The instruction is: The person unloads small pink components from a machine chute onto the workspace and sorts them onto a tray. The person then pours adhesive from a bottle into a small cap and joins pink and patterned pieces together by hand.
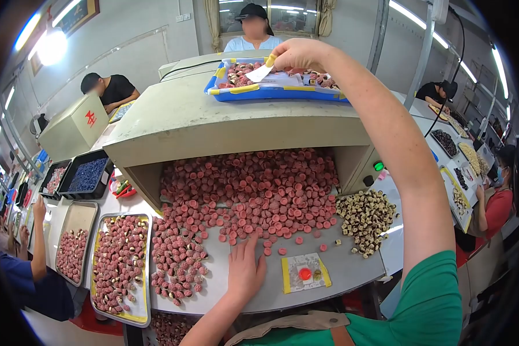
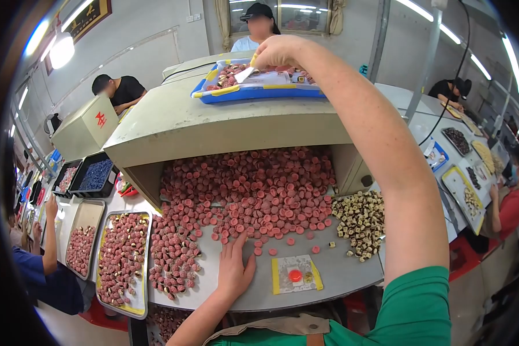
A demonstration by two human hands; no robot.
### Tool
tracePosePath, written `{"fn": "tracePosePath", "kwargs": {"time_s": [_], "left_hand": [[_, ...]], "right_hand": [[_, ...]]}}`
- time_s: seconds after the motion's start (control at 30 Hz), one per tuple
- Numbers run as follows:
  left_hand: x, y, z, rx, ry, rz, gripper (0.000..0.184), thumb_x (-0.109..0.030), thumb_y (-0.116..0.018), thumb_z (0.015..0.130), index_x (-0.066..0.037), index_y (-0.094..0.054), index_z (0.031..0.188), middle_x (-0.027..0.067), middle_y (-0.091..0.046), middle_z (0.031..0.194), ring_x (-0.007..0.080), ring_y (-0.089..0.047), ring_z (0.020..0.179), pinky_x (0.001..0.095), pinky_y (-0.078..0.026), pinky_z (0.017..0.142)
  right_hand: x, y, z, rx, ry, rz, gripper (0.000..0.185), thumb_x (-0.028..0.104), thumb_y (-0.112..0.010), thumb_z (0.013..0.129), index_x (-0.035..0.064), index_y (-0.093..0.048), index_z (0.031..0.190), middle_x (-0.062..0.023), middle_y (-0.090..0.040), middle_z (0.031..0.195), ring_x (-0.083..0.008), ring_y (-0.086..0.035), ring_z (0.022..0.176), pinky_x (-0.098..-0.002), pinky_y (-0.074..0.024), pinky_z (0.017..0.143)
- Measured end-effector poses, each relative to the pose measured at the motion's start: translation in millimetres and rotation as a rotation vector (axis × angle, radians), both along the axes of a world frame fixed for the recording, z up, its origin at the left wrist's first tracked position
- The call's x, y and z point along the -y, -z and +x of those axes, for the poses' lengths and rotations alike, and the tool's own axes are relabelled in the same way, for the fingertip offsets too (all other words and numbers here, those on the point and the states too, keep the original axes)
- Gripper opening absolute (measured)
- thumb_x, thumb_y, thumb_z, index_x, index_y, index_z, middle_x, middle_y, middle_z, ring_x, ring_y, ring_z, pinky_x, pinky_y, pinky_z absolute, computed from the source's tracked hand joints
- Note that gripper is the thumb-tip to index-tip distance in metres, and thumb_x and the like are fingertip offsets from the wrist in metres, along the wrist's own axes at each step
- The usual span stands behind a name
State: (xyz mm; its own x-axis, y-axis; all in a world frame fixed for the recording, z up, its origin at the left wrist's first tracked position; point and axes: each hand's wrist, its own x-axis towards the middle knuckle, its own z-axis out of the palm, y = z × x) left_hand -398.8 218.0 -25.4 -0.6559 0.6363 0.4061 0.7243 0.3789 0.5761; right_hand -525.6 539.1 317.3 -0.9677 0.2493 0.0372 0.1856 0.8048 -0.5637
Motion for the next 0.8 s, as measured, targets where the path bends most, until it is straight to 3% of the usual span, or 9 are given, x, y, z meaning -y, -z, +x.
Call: {"fn": "tracePosePath", "kwargs": {"time_s": [0.2,0.3,0.4,0.5,0.6,0.7,0.8], "left_hand": [[-0.7,-0.1,-0.4,0.003,0.004,0.003,0.069,-0.01,-0.065,0.085,-0.007,-0.038,0.148,0.018,-0.054,0.125,0.0374,-0.05,0.117,0.0476,-0.039,0.099],[-0.2,0.0,-0.5,0.015,0.001,-0.01,0.069,-0.01,-0.065,0.085,-0.007,-0.038,0.148,0.018,-0.054,0.125,0.0372,-0.05,0.117,0.0475,-0.039,0.098],[-0.5,-0.9,0.3,0.024,0.0,-0.031,0.069,-0.01,-0.065,0.085,-0.007,-0.038,0.148,0.018,-0.054,0.125,0.037,-0.05,0.117,0.0475,-0.039,0.098],[-0.8,-1.2,-0.3,0.014,0.004,-0.028,0.068,-0.011,-0.065,0.085,-0.007,-0.038,0.148,0.0181,-0.054,0.124,0.0369,-0.05,0.117,0.0473,-0.039,0.098],[-0.8,-0.2,-0.4,0.034,0.007,-0.017,0.068,-0.011,-0.065,0.086,-0.006,-0.038,0.148,0.0181,-0.054,0.123,0.0368,-0.05,0.116,0.0471,-0.04,0.098],[0.0,2.1,-0.4,0.028,0.004,0.005,0.067,-0.011,-0.065,0.086,-0.006,-0.038,0.147,0.0181,-0.055,0.122,0.0366,-0.05,0.115,0.0469,-0.04,0.098],[0.7,2.7,-0.7,0.022,0.0,0.006,0.067,-0.011,-0.065,0.085,-0.006,-0.039,0.147,0.0177,-0.055,0.121,0.0364,-0.051,0.114,0.0466,-0.04,0.097]], "right_hand": [[-20.9,4.8,9.0,-0.05,0.012,0.636,0.044,0.016,-0.065,0.079,0.005,-0.065,0.121,-0.011,-0.068,0.096,-0.0158,-0.063,0.085,-0.0305,-0.0506,0.072],[-30.7,-7.5,11.6,0.149,0.083,0.769,0.041,0.017,-0.064,0.079,0.0039,-0.064,0.118,-0.0137,-0.069,0.096,-0.0196,-0.065,0.086,-0.0329,-0.0515,0.074],[-34.9,-16.9,13.0,-0.1,0.091,0.638,0.038,0.02,-0.064,0.081,0.004,-0.063,0.115,-0.0139,-0.07,0.097,-0.02,-0.067,0.088,-0.0328,-0.0516,0.077],[-15.5,-11.0,8.2,-0.505,-0.16,0.488,0.033,0.019,-0.063,0.084,0.0033,-0.064,0.113,-0.0149,-0.07,0.098,-0.0197,-0.067,0.088,-0.032,-0.0518,0.078],[2.5,17.9,-12.2,-0.376,-0.274,0.25,0.032,0.021,-0.063,0.087,0.0041,-0.065,0.113,-0.0133,-0.07,0.1,-0.0216,-0.067,0.09,-0.0333,-0.0518,0.08],[-4.1,35.7,-29.0,-0.066,-0.233,0.568,0.032,0.022,-0.061,0.089,0.0075,-0.067,0.117,-0.0112,-0.071,0.103,-0.0239,-0.066,0.093,-0.035,-0.0514,0.082],[-22.8,33.9,-30.6,0.007,-0.19,0.623,0.036,0.019,-0.063,0.085,0.0164,-0.071,0.12,-0.0107,-0.073,0.103,-0.0263,-0.069,0.094,-0.0376,-0.0533,0.084]]}}
